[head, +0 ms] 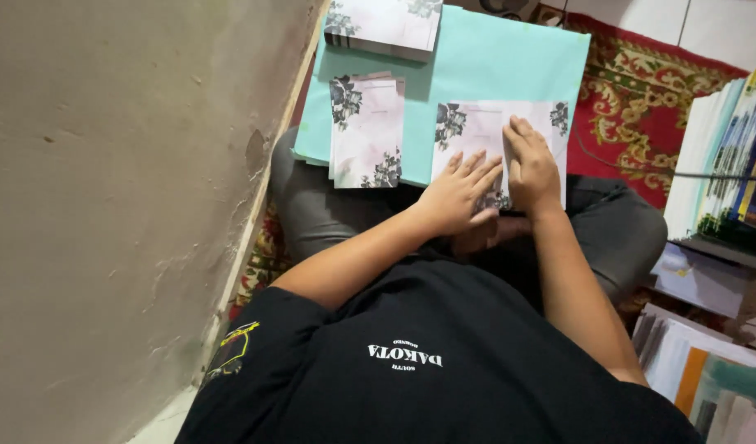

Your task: Manually folding printed paper sheets into booklets and stacking them on a work surface.

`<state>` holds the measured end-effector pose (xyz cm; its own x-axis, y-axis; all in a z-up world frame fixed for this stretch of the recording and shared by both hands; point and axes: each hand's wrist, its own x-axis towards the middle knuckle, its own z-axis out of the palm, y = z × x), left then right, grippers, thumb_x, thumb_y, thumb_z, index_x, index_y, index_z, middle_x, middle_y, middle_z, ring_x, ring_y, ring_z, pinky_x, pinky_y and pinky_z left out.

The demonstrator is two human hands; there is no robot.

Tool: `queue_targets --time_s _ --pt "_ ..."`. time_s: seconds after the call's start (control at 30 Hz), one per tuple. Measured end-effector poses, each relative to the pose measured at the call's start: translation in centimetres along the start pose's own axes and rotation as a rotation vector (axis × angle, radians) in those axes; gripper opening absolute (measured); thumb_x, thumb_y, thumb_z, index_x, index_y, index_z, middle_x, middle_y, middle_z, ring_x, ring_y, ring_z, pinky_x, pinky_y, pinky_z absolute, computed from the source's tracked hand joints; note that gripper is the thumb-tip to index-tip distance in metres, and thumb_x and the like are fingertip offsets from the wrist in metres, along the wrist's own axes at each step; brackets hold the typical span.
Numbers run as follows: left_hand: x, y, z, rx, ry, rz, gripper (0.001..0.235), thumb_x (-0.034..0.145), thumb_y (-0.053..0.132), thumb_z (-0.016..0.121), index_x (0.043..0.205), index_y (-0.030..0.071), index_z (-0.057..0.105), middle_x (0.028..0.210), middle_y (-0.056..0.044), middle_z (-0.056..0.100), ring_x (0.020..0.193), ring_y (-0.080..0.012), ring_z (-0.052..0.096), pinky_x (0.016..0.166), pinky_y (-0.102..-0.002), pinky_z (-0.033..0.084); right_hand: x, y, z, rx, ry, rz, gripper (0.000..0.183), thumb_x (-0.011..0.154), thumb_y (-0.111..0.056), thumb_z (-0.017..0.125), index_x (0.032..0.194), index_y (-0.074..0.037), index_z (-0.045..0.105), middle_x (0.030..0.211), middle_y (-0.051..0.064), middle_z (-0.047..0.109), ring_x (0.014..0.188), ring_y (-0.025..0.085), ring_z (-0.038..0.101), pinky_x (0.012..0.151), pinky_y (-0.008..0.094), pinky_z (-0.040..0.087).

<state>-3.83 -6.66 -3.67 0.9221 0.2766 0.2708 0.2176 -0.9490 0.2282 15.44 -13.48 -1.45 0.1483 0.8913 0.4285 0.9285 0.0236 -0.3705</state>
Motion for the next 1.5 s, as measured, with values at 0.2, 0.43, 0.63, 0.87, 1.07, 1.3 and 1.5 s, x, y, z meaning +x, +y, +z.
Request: queue_targets --time_s 0.2,0.43,0.63,0.87,1.07,1.3,1.5 --pt "-3.5 -0.8 -3.3 -0.006 -0.088 0.159 0.087 0.078 0.019 0.083 0.154 0.009 0.042 0.157 -0.013 0.045 0.145 -0.0382 0.044 0.113 -0.060 0.041 0.4 -1.4 -0.5 -0.055 -0.020 0.044 0.058 0.088 0.001 0.044 0.143 0.000 0.062 0.153 0.020 0.054 0.140 0.038 0.050 0.118 0.045 0.037" --pt "-5.8 -3.8 -13.9 -0.014 0.742 -0.092 0.040 0.098 0.012 0.058 0.136 0.019 0.068 0.138 -0.011 0.066 0.126 -0.0361 0.065 0.103 -0.043 0.052 0.7 -2.6 -1.1 -0.040 0.047 0.007 0.058 0.086 0.003 0.044 0.140 0.005 0.065 0.145 0.025 0.059 0.134 0.042 0.054 0.115 0.047 0.041" --pt "-9.6 -10.0 -8.1 0.149 0.444 -0.135 0.061 0.083 0.017 0.062 0.144 0.022 0.060 0.140 -0.011 0.062 0.124 -0.0393 0.061 0.099 -0.057 0.047 -0.3 -1.3 0.1 -0.187 0.085 0.034 0.046 0.088 -0.007 0.053 0.130 -0.002 0.072 0.134 0.013 0.065 0.126 0.033 0.061 0.107 0.043 0.048" --pt "-1.0 -3.9 -8.2 -0.002 0.496 -0.156 0.056 0.088 0.051 0.064 0.124 0.009 0.069 0.136 -0.020 0.062 0.131 -0.0408 0.056 0.114 -0.067 0.025 -0.1 -1.8 -0.2 -0.428 0.107 0.006 0.033 0.091 -0.023 0.058 0.120 -0.013 0.072 0.123 0.003 0.065 0.118 0.024 0.061 0.090 0.037 0.049" --pt "5.5 -0.2 -2.0 -0.013 0.359 -0.059 0.052 0.094 0.035 0.058 0.137 0.007 0.059 0.143 -0.019 0.057 0.136 -0.0379 0.055 0.112 -0.060 0.041 -0.6 -2.8 -1.9 -0.447 0.044 0.039 0.037 0.086 -0.024 0.065 0.119 -0.009 0.072 0.128 0.009 0.064 0.120 0.029 0.061 0.085 0.040 0.049" --pt "5.8 0.4 -2.3 -0.052 0.221 -0.139 0.060 0.094 0.028 0.053 0.144 -0.006 0.050 0.150 -0.027 0.047 0.141 -0.0418 0.048 0.116 -0.053 0.038 -4.7 1.7 -3.0 -0.288 -0.054 0.541 0.082 0.096 -0.060 0.068 0.141 0.007 0.056 0.127 0.026 0.058 0.116 0.050 0.059 0.090 0.061 0.050" --pt "6.4 -0.9 -0.7 -0.163 0.340 -0.109 0.059 0.088 0.031 0.060 0.135 -0.005 0.058 0.142 -0.024 0.054 0.136 -0.0387 0.051 0.112 -0.050 0.040 -4.2 0.5 -5.1 -0.237 -0.025 0.572 0.065 0.087 -0.042 0.083 0.129 -0.001 0.054 0.111 0.025 0.064 0.106 0.047 0.066 0.090 0.055 0.051"
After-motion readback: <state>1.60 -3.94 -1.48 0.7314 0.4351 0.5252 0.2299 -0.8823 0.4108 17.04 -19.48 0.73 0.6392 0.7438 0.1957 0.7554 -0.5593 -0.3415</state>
